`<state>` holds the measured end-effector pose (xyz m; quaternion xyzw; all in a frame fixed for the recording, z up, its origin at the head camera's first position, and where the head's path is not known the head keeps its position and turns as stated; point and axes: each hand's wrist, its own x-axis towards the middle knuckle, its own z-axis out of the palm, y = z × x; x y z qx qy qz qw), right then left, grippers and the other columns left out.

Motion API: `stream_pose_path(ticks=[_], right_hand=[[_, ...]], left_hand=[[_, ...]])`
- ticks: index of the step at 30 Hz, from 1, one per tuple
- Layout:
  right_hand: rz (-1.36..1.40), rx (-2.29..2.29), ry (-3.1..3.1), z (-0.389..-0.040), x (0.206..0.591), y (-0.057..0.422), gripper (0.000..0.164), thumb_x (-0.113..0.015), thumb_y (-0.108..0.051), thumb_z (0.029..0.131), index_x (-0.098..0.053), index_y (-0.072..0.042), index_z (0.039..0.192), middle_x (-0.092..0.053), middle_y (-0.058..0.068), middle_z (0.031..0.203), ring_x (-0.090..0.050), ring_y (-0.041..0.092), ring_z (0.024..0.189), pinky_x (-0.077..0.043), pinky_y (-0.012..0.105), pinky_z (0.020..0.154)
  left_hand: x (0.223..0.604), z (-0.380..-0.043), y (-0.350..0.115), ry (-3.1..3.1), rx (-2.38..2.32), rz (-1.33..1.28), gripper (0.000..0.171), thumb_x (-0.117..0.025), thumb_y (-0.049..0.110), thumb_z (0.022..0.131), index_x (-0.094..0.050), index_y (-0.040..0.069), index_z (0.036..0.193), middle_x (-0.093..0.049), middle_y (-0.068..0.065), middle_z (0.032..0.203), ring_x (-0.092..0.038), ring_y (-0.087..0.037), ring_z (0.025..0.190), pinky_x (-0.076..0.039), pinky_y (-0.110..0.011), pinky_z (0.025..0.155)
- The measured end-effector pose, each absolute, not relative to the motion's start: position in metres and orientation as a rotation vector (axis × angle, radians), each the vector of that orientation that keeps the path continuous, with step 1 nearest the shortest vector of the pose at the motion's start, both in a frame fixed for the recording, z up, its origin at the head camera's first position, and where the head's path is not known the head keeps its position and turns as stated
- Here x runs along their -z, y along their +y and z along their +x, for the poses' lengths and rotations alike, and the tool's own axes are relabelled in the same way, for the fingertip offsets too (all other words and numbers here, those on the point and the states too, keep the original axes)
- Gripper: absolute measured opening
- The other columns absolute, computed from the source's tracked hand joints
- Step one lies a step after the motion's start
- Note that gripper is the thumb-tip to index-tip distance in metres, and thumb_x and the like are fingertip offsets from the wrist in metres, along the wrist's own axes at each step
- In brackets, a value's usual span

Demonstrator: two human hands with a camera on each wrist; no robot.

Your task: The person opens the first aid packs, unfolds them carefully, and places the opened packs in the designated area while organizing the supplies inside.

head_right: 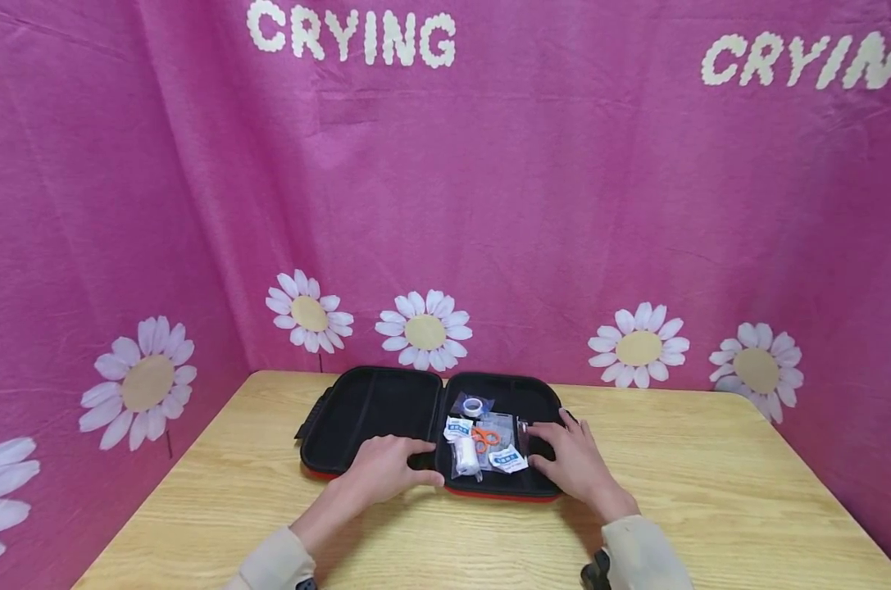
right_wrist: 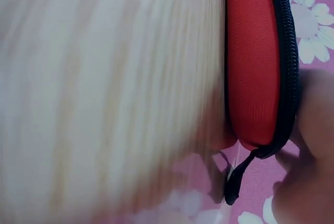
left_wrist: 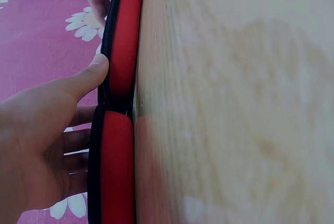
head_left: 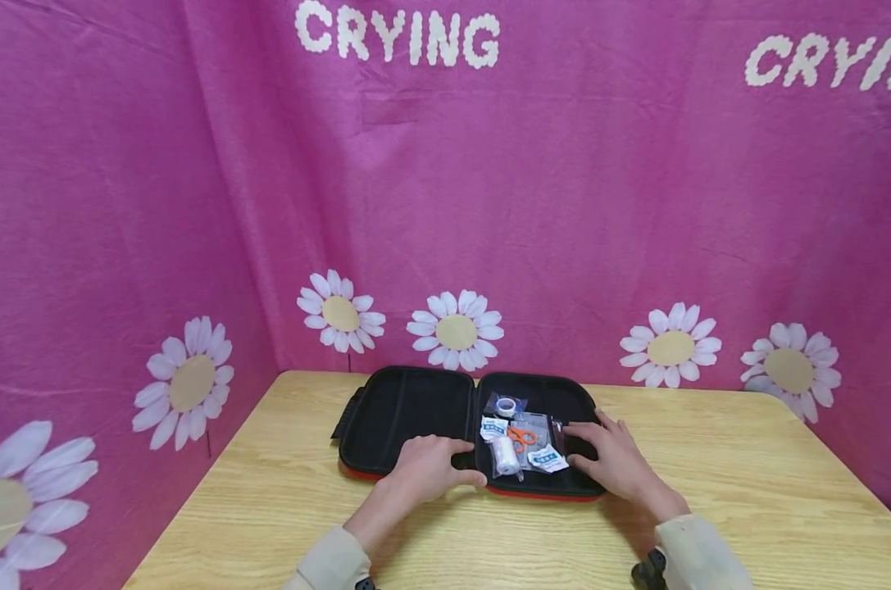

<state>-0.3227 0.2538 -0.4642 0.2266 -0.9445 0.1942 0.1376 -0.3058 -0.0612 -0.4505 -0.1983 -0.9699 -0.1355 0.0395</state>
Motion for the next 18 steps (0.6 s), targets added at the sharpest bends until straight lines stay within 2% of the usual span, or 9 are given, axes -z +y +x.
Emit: stream_pose_path(ticks=[2, 5, 11, 18], right_hand=[[0.633, -0.521, -2.732, -0.3237, 0.4638, 0.2535, 0.037, -0.076, -0.016, 0.082, -0.072, -0.001, 0.115, -0.068, 0.021, 0.121, -0.047, 0.055, 0.127, -0.028, 0.072, 0.105], [0.651, -0.463, -2.779, -0.3241, 0.4628, 0.2516, 0.034, -0.074, -0.017, 0.081, -0.073, -0.003, 0.112, -0.067, 0.022, 0.121, -0.05, 0.057, 0.122, -0.032, 0.069, 0.103], [0.684, -0.486, -2.846, -0.3208, 0.4594, 0.2462, 0.035, -0.07, -0.015, 0.084, -0.072, -0.011, 0.118, -0.063, 0.02, 0.13, -0.037, 0.067, 0.126, -0.028, 0.075, 0.099], [0.604, -0.447, -2.847, -0.3201, 0.4573, 0.2444, 0.03, -0.071, -0.016, 0.085, -0.073, -0.01, 0.115, -0.064, 0.021, 0.126, -0.042, 0.062, 0.125, -0.032, 0.072, 0.099]], left_hand=[[0.45, -0.3056, -0.0605, -2.975, 0.418, -0.607, 0.065, -0.069, 0.071, 0.076, -0.07, 0.03, 0.126, -0.072, 0.002, 0.121, -0.067, -0.019, 0.103, -0.049, -0.032, 0.071], [0.45, -0.3053, -0.0603, -2.978, 0.416, -0.607, 0.065, -0.068, 0.071, 0.076, -0.07, 0.03, 0.126, -0.072, 0.002, 0.121, -0.067, -0.019, 0.104, -0.049, -0.033, 0.071], [0.4489, -0.3057, -0.0609, -2.972, 0.405, -0.619, 0.065, -0.068, 0.071, 0.077, -0.07, 0.029, 0.126, -0.072, 0.003, 0.12, -0.067, -0.018, 0.103, -0.049, -0.031, 0.071], [0.4488, -0.3054, -0.0599, -2.979, 0.414, -0.623, 0.065, -0.068, 0.071, 0.076, -0.07, 0.029, 0.125, -0.073, 0.003, 0.119, -0.067, -0.018, 0.099, -0.047, -0.03, 0.067]])
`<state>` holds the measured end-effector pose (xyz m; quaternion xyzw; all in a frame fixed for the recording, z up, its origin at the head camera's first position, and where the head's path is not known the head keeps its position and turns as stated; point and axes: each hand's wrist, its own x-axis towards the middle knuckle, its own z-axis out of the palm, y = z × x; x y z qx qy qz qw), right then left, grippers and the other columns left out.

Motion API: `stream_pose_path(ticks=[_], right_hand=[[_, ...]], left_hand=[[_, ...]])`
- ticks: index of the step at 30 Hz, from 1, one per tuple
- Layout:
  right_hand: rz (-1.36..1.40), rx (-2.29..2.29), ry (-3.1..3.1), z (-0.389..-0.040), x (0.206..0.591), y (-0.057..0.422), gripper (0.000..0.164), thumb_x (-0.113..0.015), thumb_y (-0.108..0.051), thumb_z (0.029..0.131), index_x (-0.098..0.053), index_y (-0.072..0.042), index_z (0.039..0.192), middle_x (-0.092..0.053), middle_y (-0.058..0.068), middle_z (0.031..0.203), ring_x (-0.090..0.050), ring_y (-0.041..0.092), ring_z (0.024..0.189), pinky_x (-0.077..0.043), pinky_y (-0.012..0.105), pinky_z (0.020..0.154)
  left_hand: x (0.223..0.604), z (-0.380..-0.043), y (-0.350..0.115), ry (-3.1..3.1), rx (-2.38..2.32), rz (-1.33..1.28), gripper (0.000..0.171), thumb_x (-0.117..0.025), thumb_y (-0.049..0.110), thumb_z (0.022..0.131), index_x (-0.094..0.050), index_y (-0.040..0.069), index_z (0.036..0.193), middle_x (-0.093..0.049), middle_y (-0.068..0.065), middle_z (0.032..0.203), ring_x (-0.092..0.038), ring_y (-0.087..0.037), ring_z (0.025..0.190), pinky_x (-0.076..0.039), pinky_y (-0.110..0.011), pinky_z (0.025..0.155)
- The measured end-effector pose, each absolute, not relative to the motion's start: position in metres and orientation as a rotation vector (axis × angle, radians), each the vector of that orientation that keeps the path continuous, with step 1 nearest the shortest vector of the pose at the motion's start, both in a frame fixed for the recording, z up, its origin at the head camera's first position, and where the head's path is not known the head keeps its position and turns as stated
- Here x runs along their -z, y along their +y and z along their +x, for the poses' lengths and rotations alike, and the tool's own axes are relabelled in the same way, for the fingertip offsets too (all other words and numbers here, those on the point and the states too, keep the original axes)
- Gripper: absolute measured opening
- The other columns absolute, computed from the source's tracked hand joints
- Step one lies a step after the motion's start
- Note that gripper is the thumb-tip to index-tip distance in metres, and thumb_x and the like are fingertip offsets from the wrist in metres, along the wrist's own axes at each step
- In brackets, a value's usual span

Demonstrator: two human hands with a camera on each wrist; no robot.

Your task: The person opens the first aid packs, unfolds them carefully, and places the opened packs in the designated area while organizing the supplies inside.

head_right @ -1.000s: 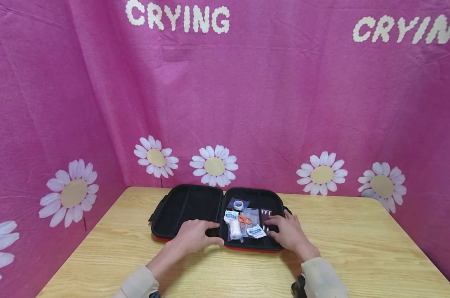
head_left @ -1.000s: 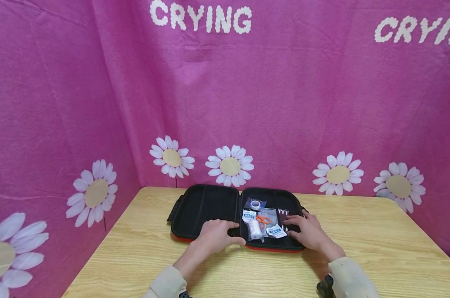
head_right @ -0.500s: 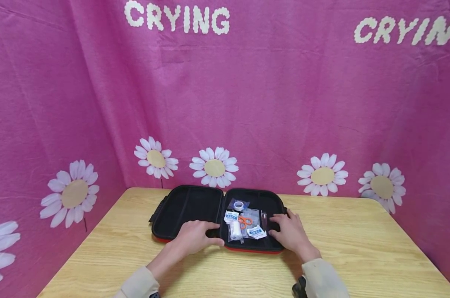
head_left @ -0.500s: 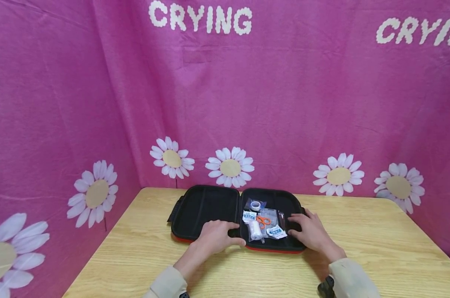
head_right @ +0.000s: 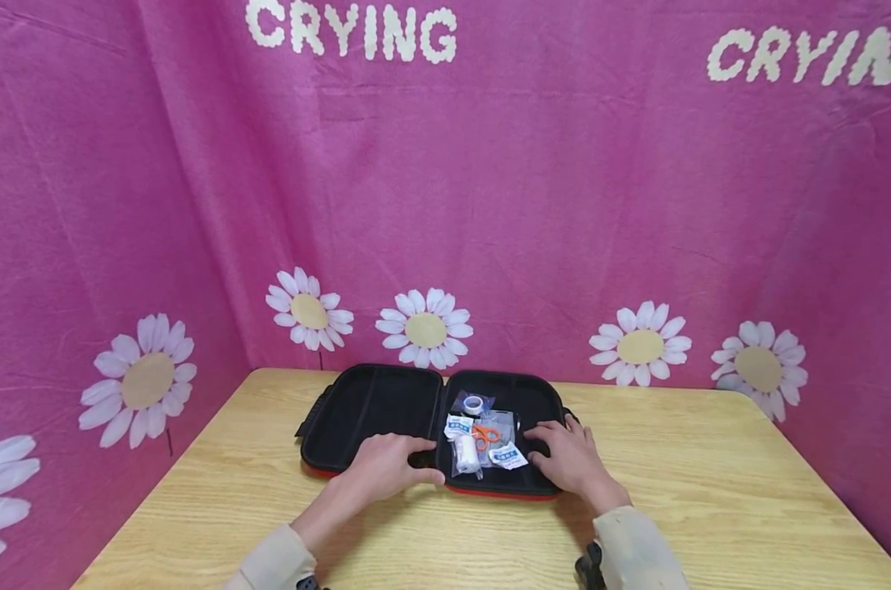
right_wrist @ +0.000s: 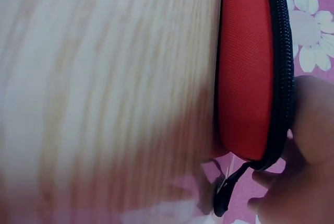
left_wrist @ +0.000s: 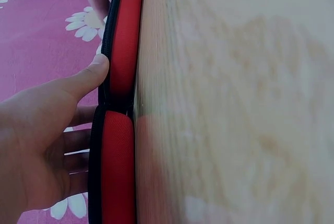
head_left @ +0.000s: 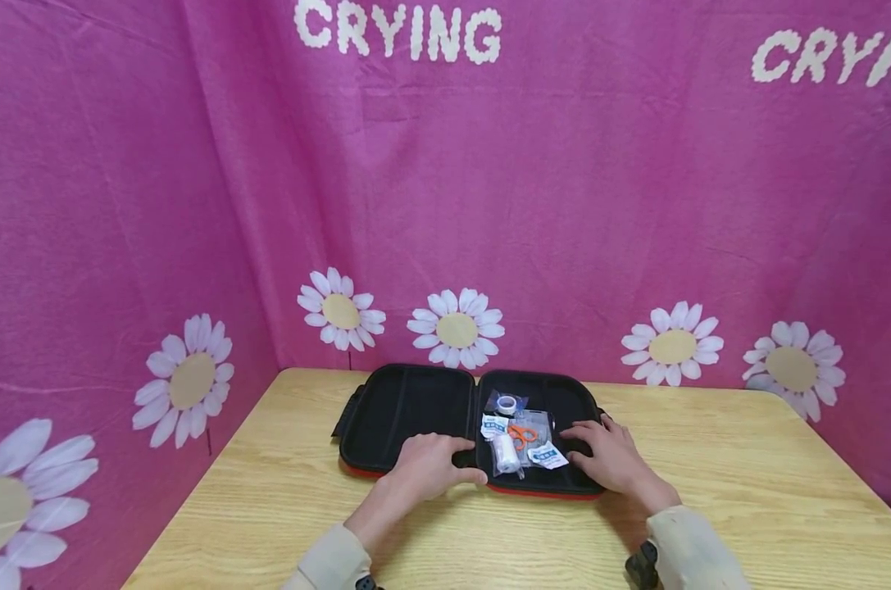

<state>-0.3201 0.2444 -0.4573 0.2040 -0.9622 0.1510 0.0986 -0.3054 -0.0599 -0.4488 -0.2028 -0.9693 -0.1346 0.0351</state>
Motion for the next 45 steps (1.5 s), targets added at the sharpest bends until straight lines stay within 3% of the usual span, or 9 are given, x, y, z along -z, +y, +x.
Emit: stream_pose_path(ticks=[8, 12, 17, 26, 45], right_hand=[[0.649, -0.519, -2.892, -0.316, 0.456, 0.246, 0.032, -0.071, -0.018, 0.084, -0.074, -0.015, 0.116, -0.061, 0.018, 0.133, -0.031, 0.067, 0.13, -0.016, 0.084, 0.098], [0.584, -0.535, -2.785, -0.319, 0.457, 0.251, 0.025, -0.072, -0.015, 0.084, -0.076, -0.012, 0.108, -0.067, 0.017, 0.122, -0.043, 0.059, 0.127, -0.026, 0.075, 0.101], [0.607, -0.6, -2.601, -0.327, 0.455, 0.253, 0.016, -0.073, -0.006, 0.082, -0.077, -0.007, 0.098, -0.073, 0.012, 0.102, -0.062, 0.04, 0.108, -0.038, 0.058, 0.102], [0.526, -0.749, -2.648, -0.332, 0.445, 0.24, 0.018, -0.072, -0.012, 0.087, -0.077, -0.005, 0.103, -0.073, 0.012, 0.103, -0.06, 0.037, 0.106, -0.042, 0.057, 0.098], [0.566, -0.781, -2.768, -0.339, 0.436, 0.194, 0.021, -0.072, -0.014, 0.085, -0.077, -0.007, 0.104, -0.074, 0.006, 0.102, -0.063, 0.028, 0.101, -0.049, 0.048, 0.091]], left_hand=[[0.45, -0.305, -0.06, -2.985, 0.394, -0.628, 0.065, -0.067, 0.071, 0.077, -0.07, 0.029, 0.126, -0.072, 0.004, 0.12, -0.067, -0.017, 0.1, -0.047, -0.029, 0.067], [0.449, -0.305, -0.06, -2.993, 0.389, -0.626, 0.065, -0.067, 0.071, 0.077, -0.07, 0.029, 0.126, -0.072, 0.004, 0.121, -0.067, -0.017, 0.101, -0.047, -0.029, 0.067], [0.449, -0.304, -0.06, -2.988, 0.385, -0.628, 0.065, -0.067, 0.071, 0.077, -0.07, 0.029, 0.126, -0.073, 0.003, 0.12, -0.067, -0.017, 0.1, -0.046, -0.028, 0.066], [0.45, -0.305, -0.06, -2.971, 0.375, -0.629, 0.064, -0.066, 0.071, 0.078, -0.07, 0.028, 0.126, -0.073, 0.003, 0.12, -0.067, -0.017, 0.098, -0.046, -0.029, 0.066], [0.454, -0.304, -0.06, -2.927, 0.354, -0.646, 0.063, -0.067, 0.071, 0.077, -0.071, 0.029, 0.124, -0.073, 0.004, 0.118, -0.068, -0.02, 0.102, -0.051, -0.036, 0.073]])
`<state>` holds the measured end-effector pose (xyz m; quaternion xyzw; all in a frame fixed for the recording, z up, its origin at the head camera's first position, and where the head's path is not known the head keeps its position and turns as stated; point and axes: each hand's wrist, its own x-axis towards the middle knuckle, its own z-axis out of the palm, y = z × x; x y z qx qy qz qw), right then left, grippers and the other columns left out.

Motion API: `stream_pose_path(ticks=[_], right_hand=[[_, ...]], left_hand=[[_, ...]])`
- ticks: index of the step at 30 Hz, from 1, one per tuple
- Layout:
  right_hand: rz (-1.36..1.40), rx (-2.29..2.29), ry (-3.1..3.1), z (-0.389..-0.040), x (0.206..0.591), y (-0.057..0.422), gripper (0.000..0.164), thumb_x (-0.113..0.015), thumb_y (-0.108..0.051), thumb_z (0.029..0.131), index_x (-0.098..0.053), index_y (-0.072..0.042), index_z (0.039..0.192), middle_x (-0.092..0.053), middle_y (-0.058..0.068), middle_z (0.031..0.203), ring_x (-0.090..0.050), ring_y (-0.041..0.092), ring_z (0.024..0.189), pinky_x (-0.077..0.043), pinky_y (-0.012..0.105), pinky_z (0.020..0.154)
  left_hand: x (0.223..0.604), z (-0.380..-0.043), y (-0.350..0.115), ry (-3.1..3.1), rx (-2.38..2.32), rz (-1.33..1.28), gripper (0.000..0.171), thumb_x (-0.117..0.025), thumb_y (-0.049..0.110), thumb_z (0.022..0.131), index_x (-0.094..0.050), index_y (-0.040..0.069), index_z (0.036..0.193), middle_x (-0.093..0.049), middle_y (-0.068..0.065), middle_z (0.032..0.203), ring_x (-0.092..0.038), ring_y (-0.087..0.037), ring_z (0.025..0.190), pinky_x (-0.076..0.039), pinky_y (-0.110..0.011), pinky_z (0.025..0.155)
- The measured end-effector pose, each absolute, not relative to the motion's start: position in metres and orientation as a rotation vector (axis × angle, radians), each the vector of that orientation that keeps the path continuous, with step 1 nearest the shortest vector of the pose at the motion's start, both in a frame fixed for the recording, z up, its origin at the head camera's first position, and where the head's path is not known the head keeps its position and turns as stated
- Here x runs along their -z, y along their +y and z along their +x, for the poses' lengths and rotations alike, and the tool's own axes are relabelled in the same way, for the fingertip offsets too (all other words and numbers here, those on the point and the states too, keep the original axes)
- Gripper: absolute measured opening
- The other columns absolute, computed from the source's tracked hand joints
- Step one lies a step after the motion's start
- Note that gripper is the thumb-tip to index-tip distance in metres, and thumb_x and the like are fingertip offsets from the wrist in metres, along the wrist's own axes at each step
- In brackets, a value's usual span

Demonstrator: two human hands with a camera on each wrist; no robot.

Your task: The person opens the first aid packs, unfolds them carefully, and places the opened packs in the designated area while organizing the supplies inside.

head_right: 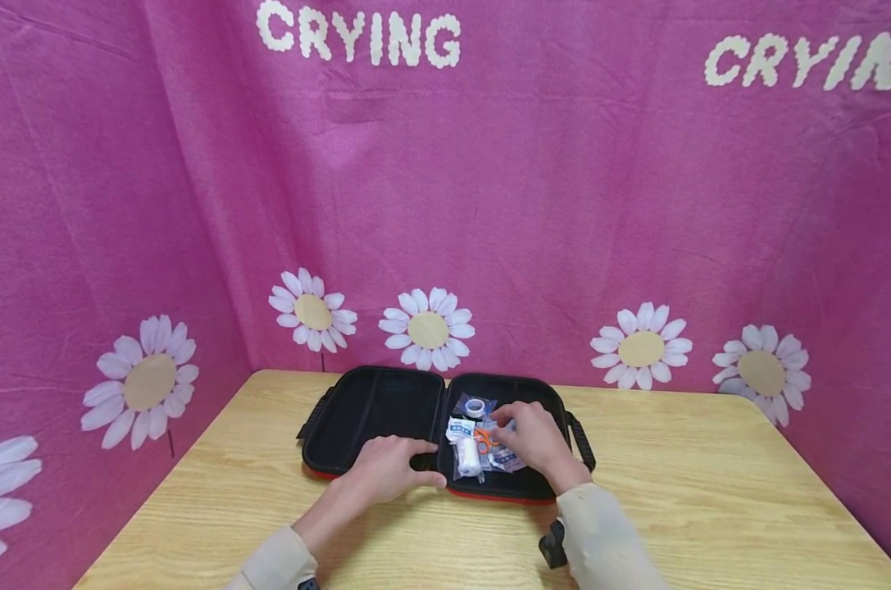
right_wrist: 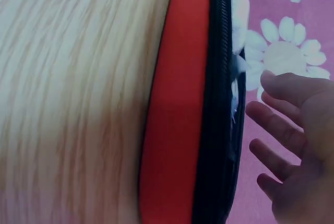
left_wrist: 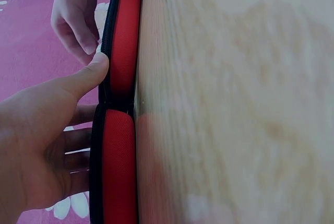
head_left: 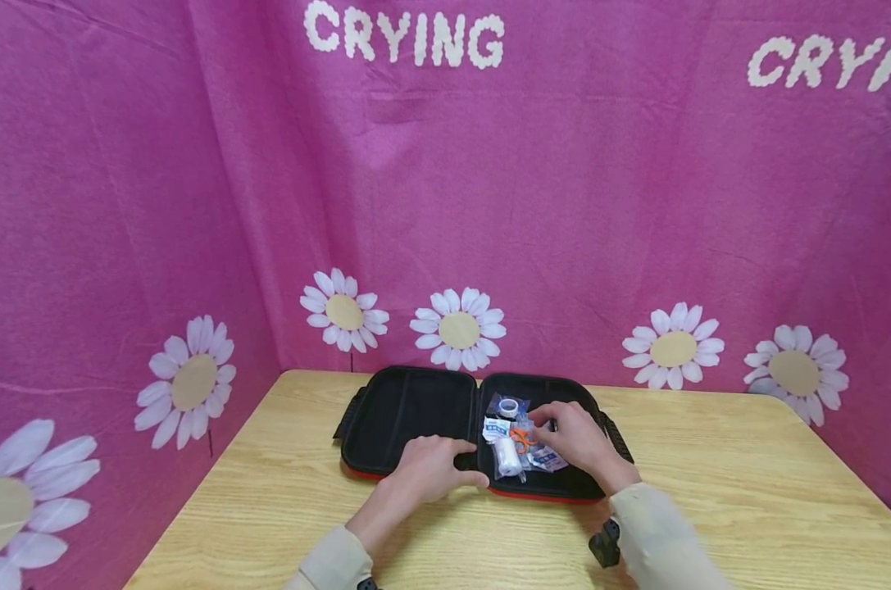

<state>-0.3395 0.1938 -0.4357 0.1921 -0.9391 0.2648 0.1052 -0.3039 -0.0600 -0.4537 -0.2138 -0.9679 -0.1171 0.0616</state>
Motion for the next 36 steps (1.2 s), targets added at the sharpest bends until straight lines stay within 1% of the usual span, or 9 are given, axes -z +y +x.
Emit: stream_pose_path(ticks=[4, 8, 11, 15, 19, 23, 27, 31, 36], right_hand=[[0.542, -0.771, -2.83, -0.342, 0.44, 0.185, 0.023, -0.074, -0.015, 0.084, -0.077, -0.006, 0.106, -0.073, 0.007, 0.102, -0.062, 0.028, 0.101, -0.05, 0.046, 0.089], [0.473, -0.752, -2.889, -0.344, 0.445, 0.178, 0.023, -0.079, -0.018, 0.083, -0.077, -0.009, 0.104, -0.071, 0.006, 0.103, -0.053, 0.027, 0.102, -0.048, 0.044, 0.085], [0.439, -0.764, -2.912, -0.345, 0.447, 0.175, 0.025, -0.081, -0.02, 0.081, -0.078, -0.011, 0.104, -0.069, 0.005, 0.101, -0.047, 0.025, 0.1, -0.044, 0.041, 0.08], [0.468, -0.715, -2.938, -0.344, 0.448, 0.172, 0.03, -0.082, -0.023, 0.08, -0.077, -0.011, 0.107, -0.067, 0.006, 0.1, -0.047, 0.025, 0.097, -0.04, 0.041, 0.079], [0.48, -0.617, -2.956, -0.343, 0.449, 0.171, 0.029, -0.081, -0.028, 0.08, -0.077, -0.014, 0.105, -0.063, 0.005, 0.101, -0.047, 0.027, 0.096, -0.04, 0.047, 0.083], [0.488, -0.535, -2.947, -0.342, 0.449, 0.171, 0.028, -0.08, -0.029, 0.079, -0.078, -0.015, 0.103, -0.062, 0.006, 0.1, -0.049, 0.028, 0.094, -0.041, 0.05, 0.081], [0.492, -0.491, -2.939, -0.341, 0.448, 0.172, 0.028, -0.079, -0.027, 0.078, -0.077, -0.012, 0.102, -0.061, 0.006, 0.097, -0.05, 0.027, 0.091, -0.044, 0.048, 0.078], [0.482, -0.492, -2.934, -0.341, 0.447, 0.174, 0.032, -0.08, -0.027, 0.076, -0.076, -0.01, 0.104, -0.06, 0.006, 0.098, -0.049, 0.025, 0.091, -0.045, 0.046, 0.079], [0.499, -0.571, -2.904, -0.34, 0.442, 0.181, 0.033, -0.079, -0.024, 0.074, -0.076, -0.008, 0.103, -0.058, 0.005, 0.096, -0.047, 0.021, 0.091, -0.044, 0.038, 0.077]], left_hand=[[0.454, -0.305, -0.061, -2.936, 0.356, -0.643, 0.064, -0.066, 0.072, 0.077, -0.071, 0.029, 0.124, -0.073, 0.004, 0.118, -0.068, -0.019, 0.101, -0.051, -0.036, 0.073], [0.456, -0.305, -0.061, -2.948, 0.359, -0.648, 0.065, -0.066, 0.073, 0.077, -0.071, 0.03, 0.124, -0.073, 0.004, 0.118, -0.068, -0.018, 0.101, -0.051, -0.035, 0.073], [0.457, -0.306, -0.061, -2.956, 0.354, -0.642, 0.065, -0.065, 0.074, 0.077, -0.07, 0.03, 0.125, -0.073, 0.005, 0.119, -0.068, -0.018, 0.101, -0.051, -0.034, 0.073], [0.456, -0.305, -0.061, -2.96, 0.355, -0.636, 0.065, -0.065, 0.074, 0.077, -0.07, 0.031, 0.125, -0.073, 0.005, 0.119, -0.068, -0.017, 0.102, -0.05, -0.033, 0.072], [0.455, -0.305, -0.062, -2.963, 0.368, -0.635, 0.065, -0.065, 0.073, 0.077, -0.07, 0.031, 0.125, -0.073, 0.004, 0.12, -0.067, -0.017, 0.102, -0.05, -0.033, 0.072], [0.455, -0.306, -0.061, -2.953, 0.35, -0.634, 0.064, -0.065, 0.074, 0.077, -0.07, 0.031, 0.125, -0.073, 0.005, 0.119, -0.068, -0.017, 0.102, -0.05, -0.033, 0.071], [0.454, -0.307, -0.06, -2.946, 0.346, -0.633, 0.064, -0.065, 0.073, 0.077, -0.07, 0.031, 0.125, -0.073, 0.005, 0.119, -0.068, -0.017, 0.101, -0.05, -0.033, 0.071], [0.454, -0.306, -0.06, -2.957, 0.355, -0.628, 0.065, -0.065, 0.074, 0.077, -0.07, 0.031, 0.126, -0.073, 0.005, 0.119, -0.068, -0.017, 0.101, -0.05, -0.033, 0.072], [0.455, -0.306, -0.061, -2.969, 0.365, -0.624, 0.066, -0.065, 0.074, 0.077, -0.07, 0.031, 0.126, -0.073, 0.004, 0.12, -0.067, -0.017, 0.101, -0.049, -0.032, 0.071]])
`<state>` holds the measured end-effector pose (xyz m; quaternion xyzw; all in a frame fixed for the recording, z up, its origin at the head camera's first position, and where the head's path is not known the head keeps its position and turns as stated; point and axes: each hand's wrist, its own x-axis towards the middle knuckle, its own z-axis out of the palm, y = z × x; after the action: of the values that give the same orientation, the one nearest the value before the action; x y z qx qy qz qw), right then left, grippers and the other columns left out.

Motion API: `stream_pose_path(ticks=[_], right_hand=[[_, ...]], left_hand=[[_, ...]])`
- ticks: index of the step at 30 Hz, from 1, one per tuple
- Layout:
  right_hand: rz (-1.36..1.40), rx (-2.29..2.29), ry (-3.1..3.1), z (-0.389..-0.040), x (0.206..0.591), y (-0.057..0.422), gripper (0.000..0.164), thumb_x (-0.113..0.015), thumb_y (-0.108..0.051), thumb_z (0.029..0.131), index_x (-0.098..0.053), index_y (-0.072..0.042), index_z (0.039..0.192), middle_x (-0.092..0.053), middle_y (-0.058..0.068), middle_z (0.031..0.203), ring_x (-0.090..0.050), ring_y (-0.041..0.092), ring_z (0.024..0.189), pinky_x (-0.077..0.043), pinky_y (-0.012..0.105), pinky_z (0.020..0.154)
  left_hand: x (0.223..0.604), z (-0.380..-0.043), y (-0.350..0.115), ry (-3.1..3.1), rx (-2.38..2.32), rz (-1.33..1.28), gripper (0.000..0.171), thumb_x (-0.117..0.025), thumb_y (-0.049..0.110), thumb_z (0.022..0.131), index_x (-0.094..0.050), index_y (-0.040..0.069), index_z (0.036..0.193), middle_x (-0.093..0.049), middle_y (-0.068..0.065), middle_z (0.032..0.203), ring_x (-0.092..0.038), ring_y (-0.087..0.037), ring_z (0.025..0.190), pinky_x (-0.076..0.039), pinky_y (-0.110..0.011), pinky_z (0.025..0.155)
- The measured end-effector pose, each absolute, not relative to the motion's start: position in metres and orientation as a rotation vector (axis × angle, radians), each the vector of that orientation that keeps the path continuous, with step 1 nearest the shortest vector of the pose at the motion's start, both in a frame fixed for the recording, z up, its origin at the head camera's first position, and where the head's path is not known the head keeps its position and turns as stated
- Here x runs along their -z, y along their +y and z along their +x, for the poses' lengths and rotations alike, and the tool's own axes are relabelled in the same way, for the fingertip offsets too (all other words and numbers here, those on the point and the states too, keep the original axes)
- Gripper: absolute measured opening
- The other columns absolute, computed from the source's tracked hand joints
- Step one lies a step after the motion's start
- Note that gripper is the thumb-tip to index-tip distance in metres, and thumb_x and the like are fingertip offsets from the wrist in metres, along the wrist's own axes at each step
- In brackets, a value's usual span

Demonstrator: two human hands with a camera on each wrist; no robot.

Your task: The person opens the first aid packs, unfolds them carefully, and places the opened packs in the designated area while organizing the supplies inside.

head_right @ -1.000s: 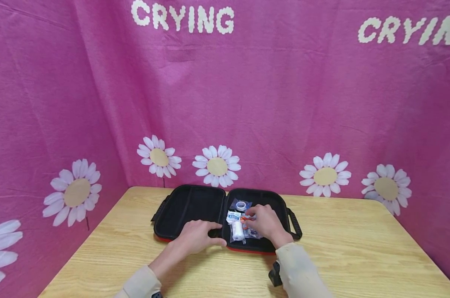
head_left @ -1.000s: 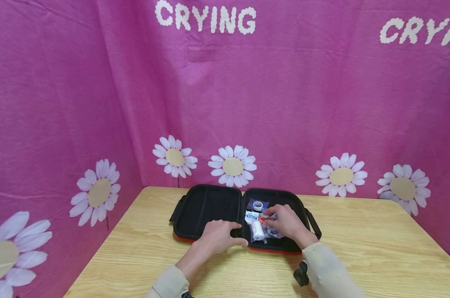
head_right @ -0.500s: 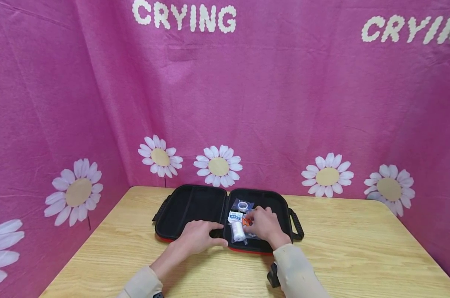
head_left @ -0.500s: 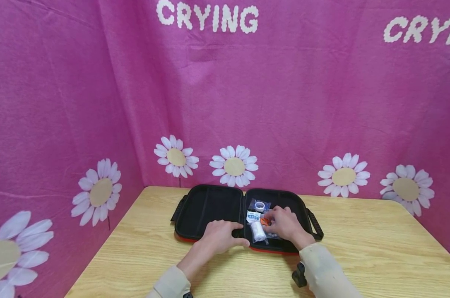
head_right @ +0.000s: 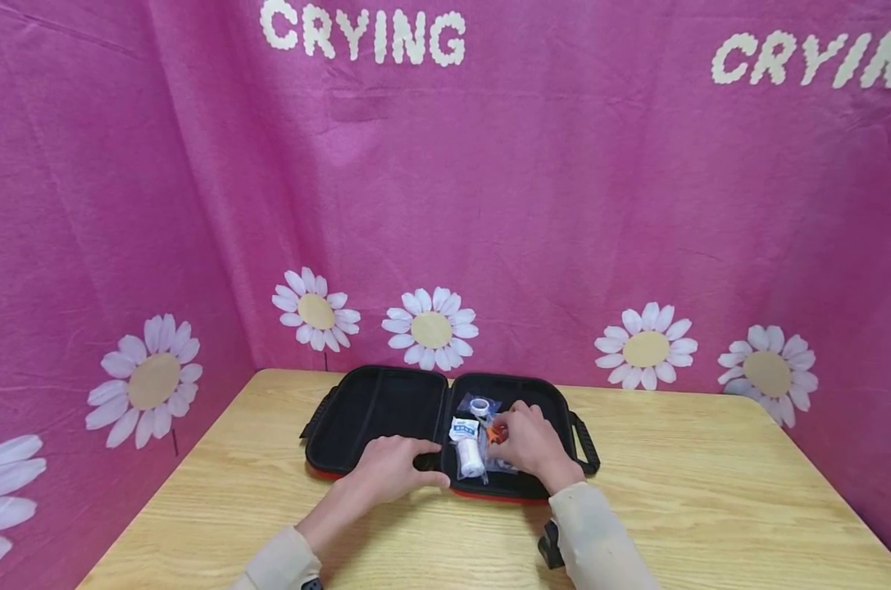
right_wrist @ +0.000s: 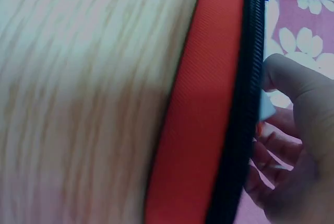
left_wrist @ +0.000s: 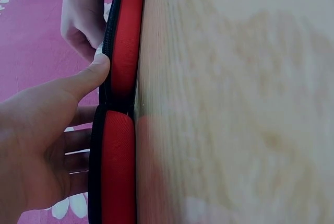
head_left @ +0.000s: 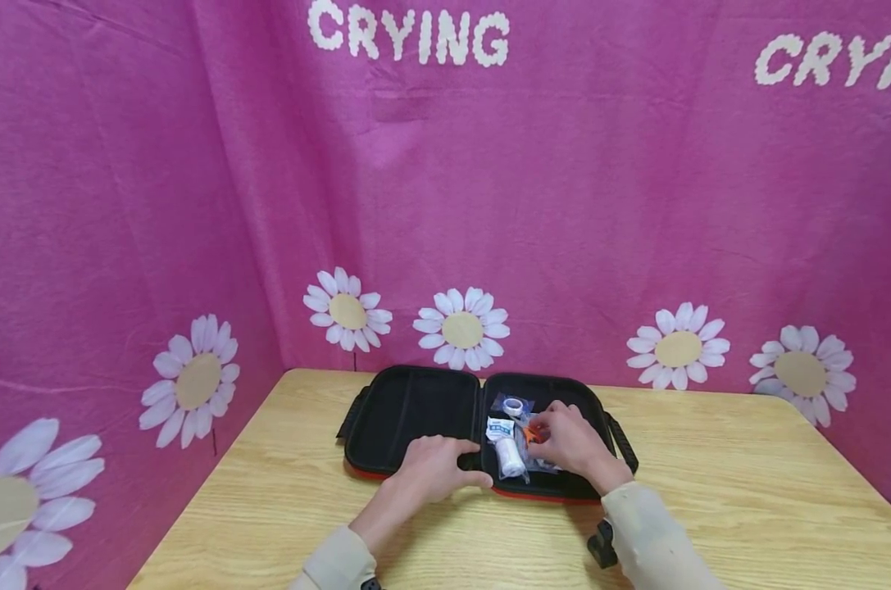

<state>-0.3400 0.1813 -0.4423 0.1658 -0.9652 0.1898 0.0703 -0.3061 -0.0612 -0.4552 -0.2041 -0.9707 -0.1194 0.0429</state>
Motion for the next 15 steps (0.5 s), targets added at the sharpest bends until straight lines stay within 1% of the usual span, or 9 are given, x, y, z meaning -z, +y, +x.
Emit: stream_pose_path(ticks=[5, 9, 15], right_hand=[[0.588, -0.627, -2.811, -0.337, 0.438, 0.192, 0.031, -0.076, -0.019, 0.073, -0.076, -0.005, 0.101, -0.057, 0.005, 0.094, -0.048, 0.02, 0.089, -0.042, 0.034, 0.076], [0.599, -0.65, -2.755, -0.335, 0.437, 0.203, 0.034, -0.076, -0.016, 0.072, -0.076, -0.003, 0.103, -0.056, 0.005, 0.094, -0.048, 0.018, 0.086, -0.042, 0.032, 0.074], [0.569, -0.715, -2.714, -0.336, 0.437, 0.225, 0.038, -0.077, -0.013, 0.072, -0.073, 0.003, 0.107, -0.056, 0.01, 0.095, -0.053, 0.02, 0.085, -0.047, 0.036, 0.076]], left_hand=[[0.455, -0.306, -0.061, -2.947, 0.355, -0.63, 0.064, -0.067, 0.073, 0.076, -0.071, 0.03, 0.124, -0.074, 0.004, 0.117, -0.068, -0.018, 0.099, -0.049, -0.032, 0.07], [0.455, -0.305, -0.06, -2.939, 0.346, -0.634, 0.064, -0.067, 0.072, 0.076, -0.071, 0.03, 0.123, -0.074, 0.003, 0.115, -0.068, -0.019, 0.099, -0.049, -0.032, 0.069], [0.455, -0.304, -0.06, -2.943, 0.363, -0.631, 0.063, -0.067, 0.071, 0.077, -0.071, 0.029, 0.124, -0.074, 0.003, 0.117, -0.068, -0.019, 0.099, -0.049, -0.032, 0.069]])
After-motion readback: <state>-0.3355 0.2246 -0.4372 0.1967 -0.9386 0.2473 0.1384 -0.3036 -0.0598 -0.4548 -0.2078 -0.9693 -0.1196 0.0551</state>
